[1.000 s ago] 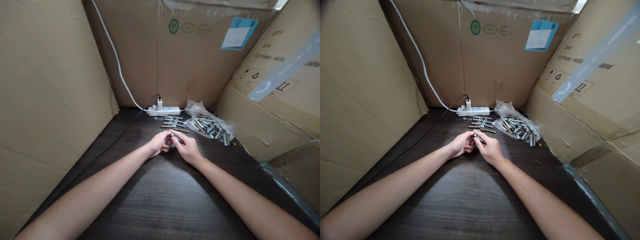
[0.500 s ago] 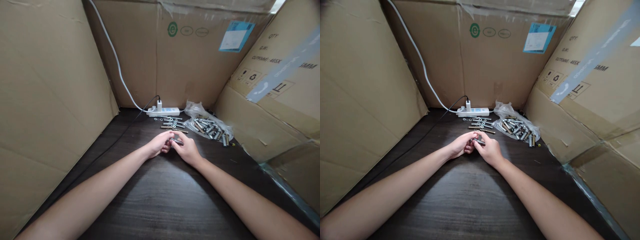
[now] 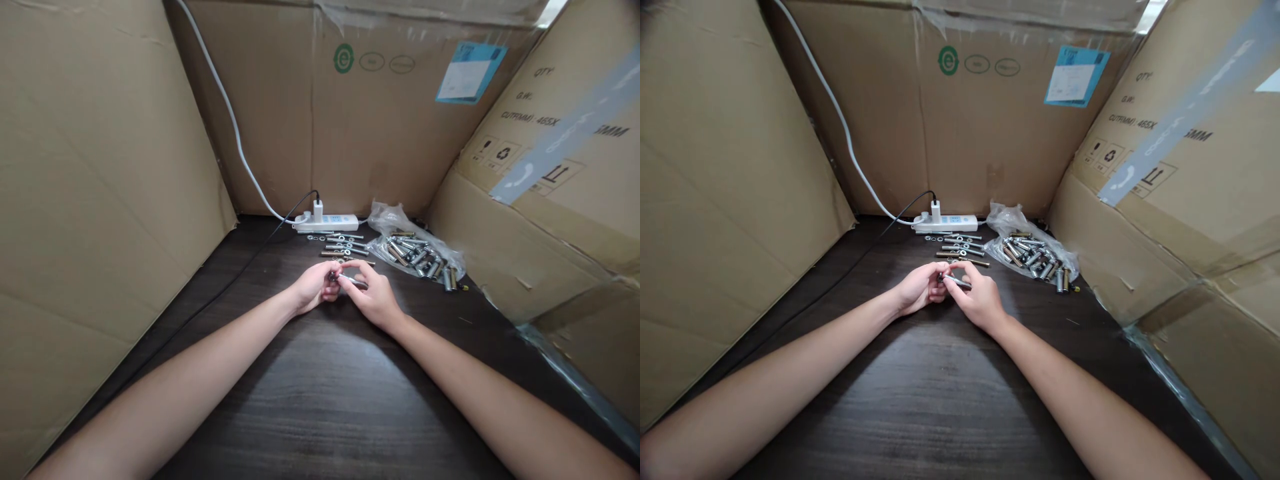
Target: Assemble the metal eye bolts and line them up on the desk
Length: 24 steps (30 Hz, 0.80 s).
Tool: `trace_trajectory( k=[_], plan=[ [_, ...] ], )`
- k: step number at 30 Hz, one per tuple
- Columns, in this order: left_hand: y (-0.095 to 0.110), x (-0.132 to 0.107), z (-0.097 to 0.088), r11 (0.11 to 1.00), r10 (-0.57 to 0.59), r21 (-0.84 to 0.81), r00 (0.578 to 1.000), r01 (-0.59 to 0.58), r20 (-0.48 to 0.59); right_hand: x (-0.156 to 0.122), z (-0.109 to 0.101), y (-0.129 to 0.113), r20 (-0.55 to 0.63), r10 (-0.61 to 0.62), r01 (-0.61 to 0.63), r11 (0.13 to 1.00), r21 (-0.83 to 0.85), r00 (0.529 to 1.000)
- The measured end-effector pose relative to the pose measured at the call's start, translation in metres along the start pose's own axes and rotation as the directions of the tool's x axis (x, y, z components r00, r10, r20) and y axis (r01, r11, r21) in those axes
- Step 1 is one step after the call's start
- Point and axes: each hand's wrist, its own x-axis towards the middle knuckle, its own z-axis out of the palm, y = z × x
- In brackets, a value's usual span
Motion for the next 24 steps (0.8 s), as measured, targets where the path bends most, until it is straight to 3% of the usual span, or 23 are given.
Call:
trace_trajectory(
  k=[4, 10, 24],
  plan=[
    [0.0, -0.0006, 0.0011, 1.0, 0.018, -0.018, 1.0, -0.018, -0.014, 0.0, -0.0009, 0.0, 0.014, 0.016, -0.017, 0.997, 0.078, 1.0],
    [0.0012, -0.002, 0.003, 0.999, 0.04, -0.011, 0.998, -0.04, -0.048, -0.0005, -0.0017, 0.0016, 0.001, 0.011, -0.011, 0.998, 0.063, 1.0],
    [0.0004, -0.001, -0.0015, 0.998, 0.068, -0.011, 0.997, -0.068, 0.025, 0.0015, -0.0022, 0.002, -0.008, 0.029, -0.028, 0.995, 0.091, 1.0]
  ],
)
